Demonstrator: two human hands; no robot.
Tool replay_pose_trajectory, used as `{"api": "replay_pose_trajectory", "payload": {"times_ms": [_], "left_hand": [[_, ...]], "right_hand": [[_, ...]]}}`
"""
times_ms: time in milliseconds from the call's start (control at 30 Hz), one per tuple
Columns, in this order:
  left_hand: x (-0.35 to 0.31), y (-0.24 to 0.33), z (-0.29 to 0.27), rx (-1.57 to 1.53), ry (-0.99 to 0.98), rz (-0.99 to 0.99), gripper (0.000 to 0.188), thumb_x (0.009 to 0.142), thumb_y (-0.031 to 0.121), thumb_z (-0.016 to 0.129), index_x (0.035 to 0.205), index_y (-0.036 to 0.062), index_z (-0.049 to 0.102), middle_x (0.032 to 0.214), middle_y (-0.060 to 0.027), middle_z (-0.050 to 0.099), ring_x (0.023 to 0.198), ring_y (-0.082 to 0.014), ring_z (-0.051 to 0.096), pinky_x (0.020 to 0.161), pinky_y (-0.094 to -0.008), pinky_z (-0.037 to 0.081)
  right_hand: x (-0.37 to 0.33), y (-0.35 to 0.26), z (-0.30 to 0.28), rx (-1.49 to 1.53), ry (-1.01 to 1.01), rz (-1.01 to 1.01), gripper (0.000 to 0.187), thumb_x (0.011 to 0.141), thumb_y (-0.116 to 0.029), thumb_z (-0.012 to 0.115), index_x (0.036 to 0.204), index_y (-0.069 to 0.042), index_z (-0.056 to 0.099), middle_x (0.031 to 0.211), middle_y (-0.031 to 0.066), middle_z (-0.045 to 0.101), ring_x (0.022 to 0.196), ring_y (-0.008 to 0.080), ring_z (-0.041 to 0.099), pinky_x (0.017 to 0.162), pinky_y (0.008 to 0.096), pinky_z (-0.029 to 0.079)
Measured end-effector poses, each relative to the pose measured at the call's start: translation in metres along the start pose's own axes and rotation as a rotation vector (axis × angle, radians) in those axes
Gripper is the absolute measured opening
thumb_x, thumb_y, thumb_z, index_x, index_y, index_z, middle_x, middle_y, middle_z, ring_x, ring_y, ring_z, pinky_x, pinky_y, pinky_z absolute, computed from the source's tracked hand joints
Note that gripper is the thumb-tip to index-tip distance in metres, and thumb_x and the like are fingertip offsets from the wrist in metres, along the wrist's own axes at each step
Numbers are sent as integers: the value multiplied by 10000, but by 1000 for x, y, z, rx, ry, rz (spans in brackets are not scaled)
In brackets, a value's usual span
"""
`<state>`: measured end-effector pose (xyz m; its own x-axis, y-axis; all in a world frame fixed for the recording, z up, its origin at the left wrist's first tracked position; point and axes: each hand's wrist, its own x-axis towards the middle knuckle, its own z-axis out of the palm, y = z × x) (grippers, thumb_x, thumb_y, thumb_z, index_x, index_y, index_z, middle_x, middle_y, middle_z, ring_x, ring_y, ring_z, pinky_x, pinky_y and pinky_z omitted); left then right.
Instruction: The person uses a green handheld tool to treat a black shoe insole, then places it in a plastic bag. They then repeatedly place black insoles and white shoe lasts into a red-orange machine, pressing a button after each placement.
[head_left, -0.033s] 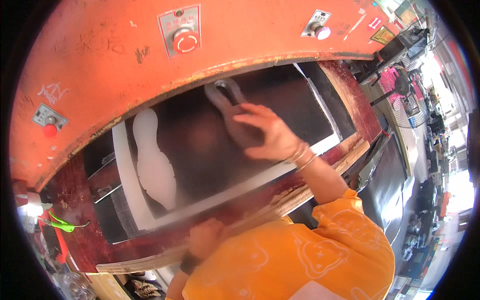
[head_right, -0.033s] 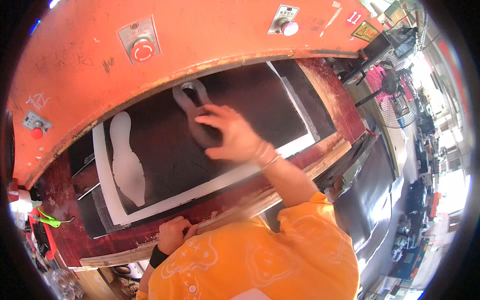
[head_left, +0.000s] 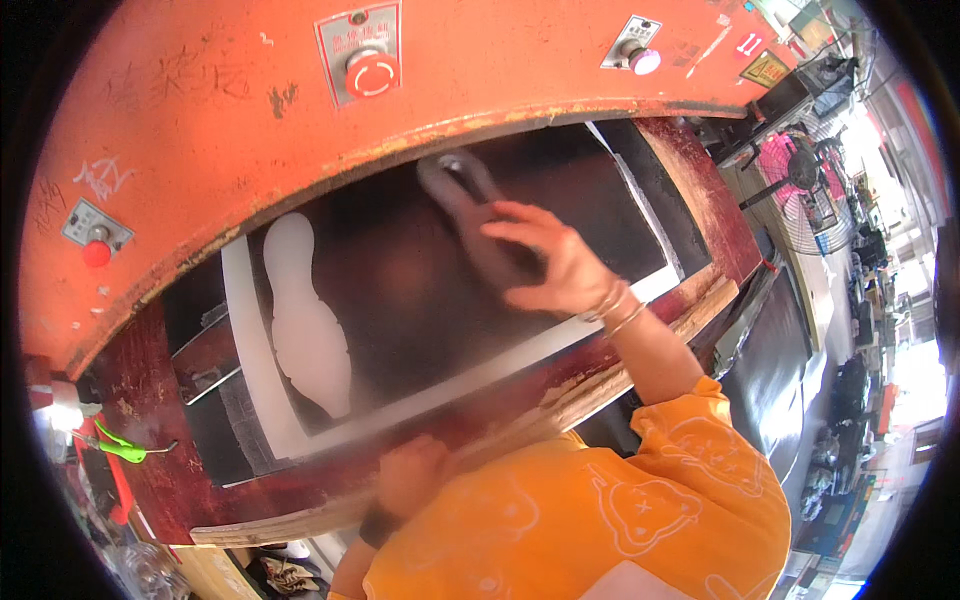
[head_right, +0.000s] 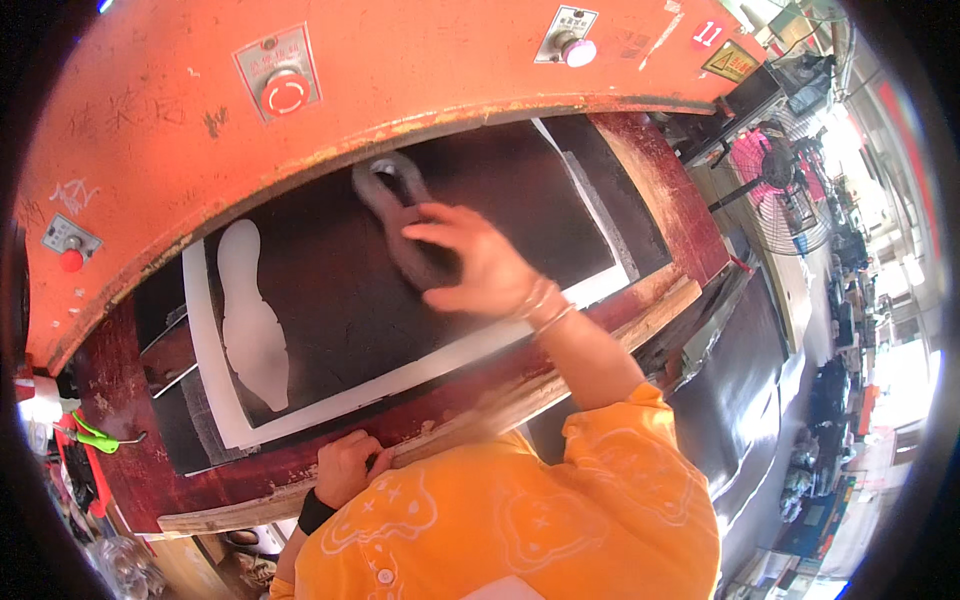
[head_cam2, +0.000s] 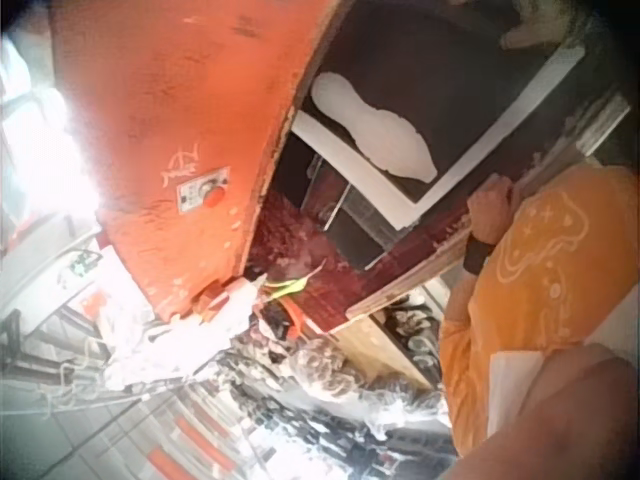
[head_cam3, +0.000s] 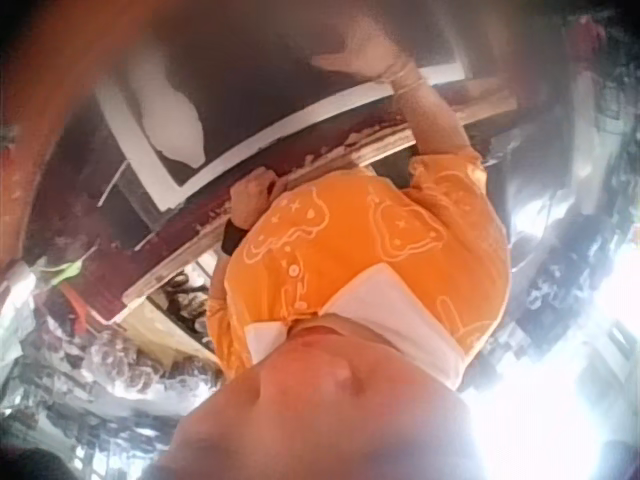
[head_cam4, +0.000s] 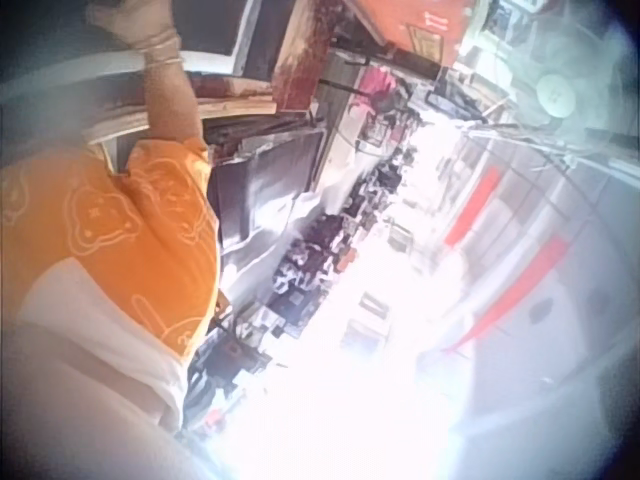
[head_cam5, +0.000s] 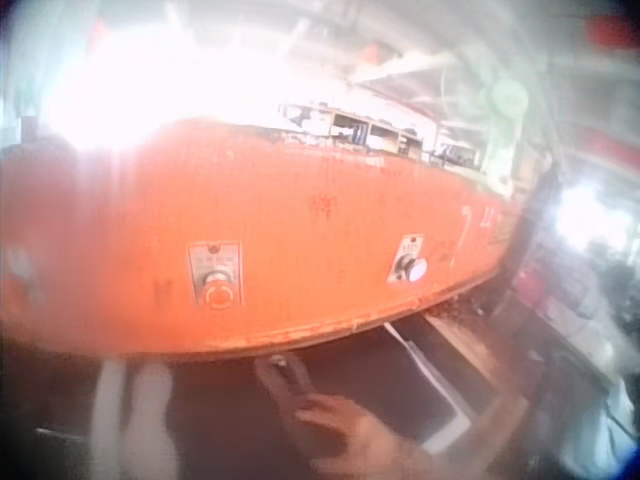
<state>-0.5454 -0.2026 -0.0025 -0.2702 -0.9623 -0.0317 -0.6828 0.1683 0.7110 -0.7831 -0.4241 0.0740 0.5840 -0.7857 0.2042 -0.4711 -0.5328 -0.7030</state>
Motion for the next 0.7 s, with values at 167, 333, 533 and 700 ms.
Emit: {"api": "replay_pose_trajectory", "payload": {"times_ms": [167, 333, 533, 700], "left_hand": [[-9, 6, 11, 7, 65, 47, 212, 781, 179, 690, 648, 59, 576, 646, -99, 531, 574, -314, 575, 478, -400, 448], [-3, 5, 6, 12, 44, 32, 206, 784, 168, 691, 651, 59, 578, 651, -98, 531, 569, -314, 573, 476, -401, 451], [17, -1, -4, 17, 106, -7, 167, 762, 134, 707, 677, 50, 591, 672, -107, 538, 650, -314, 580, 547, -394, 462], [49, -11, -21, 13, 252, 79, 124, 736, 90, 716, 702, 43, 606, 708, -108, 568, 699, -309, 577, 598, -384, 466]], "right_hand": [[-26, 21, -13, -292, 72, 94, 685, 577, -170, 776, 1236, -112, 598, 1388, 172, 457, 1283, 395, 401, 1066, 456, 339], [-19, 18, 1, -484, 79, 147, 677, 577, -217, 778, 1224, -158, 587, 1386, 133, 455, 1271, 439, 379, 1052, 502, 344], [7, 45, 3, -490, 120, 22, 656, 627, -250, 783, 1238, -145, 570, 1383, 154, 447, 1276, 410, 387, 1057, 485, 336], [59, 79, -42, -187, 908, -164, 656, 810, -299, 692, 1348, -28, 432, 1398, 232, 383, 1324, 410, 312, 1096, 493, 252]]}}
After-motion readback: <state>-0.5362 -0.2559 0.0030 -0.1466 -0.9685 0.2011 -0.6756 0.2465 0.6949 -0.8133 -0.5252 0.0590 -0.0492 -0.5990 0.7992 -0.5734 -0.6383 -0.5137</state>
